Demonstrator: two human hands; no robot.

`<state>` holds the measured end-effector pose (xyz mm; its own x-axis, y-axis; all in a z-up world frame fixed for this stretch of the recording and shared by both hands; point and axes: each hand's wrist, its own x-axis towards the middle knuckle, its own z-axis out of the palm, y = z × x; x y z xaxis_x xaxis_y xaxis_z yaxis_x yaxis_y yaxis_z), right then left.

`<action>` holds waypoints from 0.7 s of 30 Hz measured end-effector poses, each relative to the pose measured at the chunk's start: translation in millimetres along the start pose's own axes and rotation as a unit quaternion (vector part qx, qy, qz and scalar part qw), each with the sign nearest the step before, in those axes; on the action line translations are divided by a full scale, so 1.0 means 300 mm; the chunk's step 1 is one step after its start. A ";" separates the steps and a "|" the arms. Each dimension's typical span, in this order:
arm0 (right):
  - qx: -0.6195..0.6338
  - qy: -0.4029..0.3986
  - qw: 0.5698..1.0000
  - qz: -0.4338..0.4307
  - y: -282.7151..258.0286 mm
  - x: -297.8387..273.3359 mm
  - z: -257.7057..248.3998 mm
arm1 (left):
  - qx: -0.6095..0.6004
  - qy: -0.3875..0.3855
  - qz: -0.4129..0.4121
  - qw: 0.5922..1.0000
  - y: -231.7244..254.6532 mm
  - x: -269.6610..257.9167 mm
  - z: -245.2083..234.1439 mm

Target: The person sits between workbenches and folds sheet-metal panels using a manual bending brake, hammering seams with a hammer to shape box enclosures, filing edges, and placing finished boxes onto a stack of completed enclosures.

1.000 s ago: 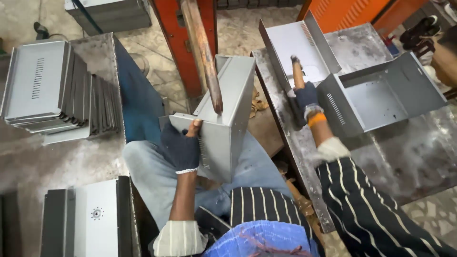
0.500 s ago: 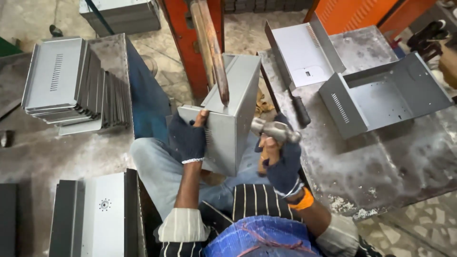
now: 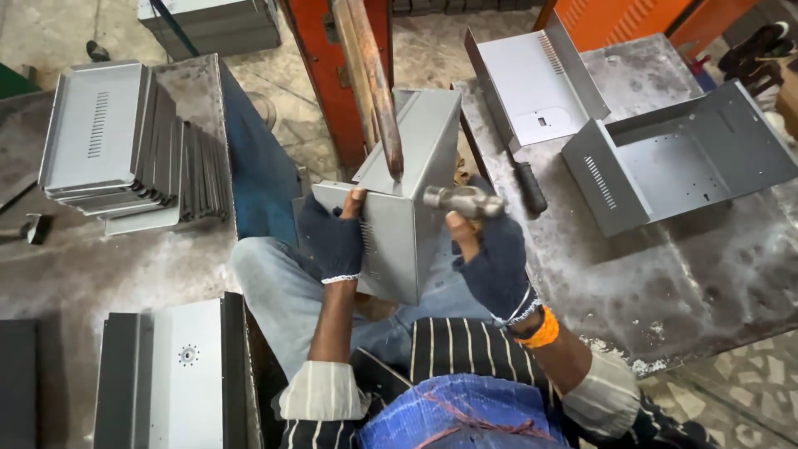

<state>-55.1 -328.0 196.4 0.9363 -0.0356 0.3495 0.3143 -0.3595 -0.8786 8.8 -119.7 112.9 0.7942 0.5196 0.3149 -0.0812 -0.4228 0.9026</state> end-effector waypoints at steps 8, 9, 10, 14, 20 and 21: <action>-0.194 -0.117 0.974 0.000 -0.105 0.082 -0.053 | 0.007 0.002 -0.006 1.000 -0.050 -0.025 0.003; -0.212 -0.136 0.967 0.051 -0.070 0.077 -0.049 | -0.006 -0.008 -0.044 0.999 -0.069 -0.032 0.012; -0.212 -0.137 0.966 0.050 -0.055 0.068 -0.054 | -0.007 -0.007 -0.045 0.999 -0.129 -0.050 0.035; -0.192 -0.138 0.970 0.063 -0.100 0.058 -0.064 | -0.083 0.011 -0.167 0.982 -0.211 -0.099 0.064; -0.056 -0.102 0.992 -0.053 -0.017 0.037 -0.123 | -0.374 0.029 -0.274 0.886 -0.156 -0.052 0.135; -0.019 -0.103 0.992 -0.070 -0.030 0.045 -0.137 | -0.456 0.016 -0.318 0.831 -0.156 -0.037 0.147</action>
<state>-51.9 -363.5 222.3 0.8973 0.2063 0.3903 0.4411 -0.3827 -0.8118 30.3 -138.4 54.4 0.8361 0.4477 -0.3171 -0.0844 0.6761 0.7319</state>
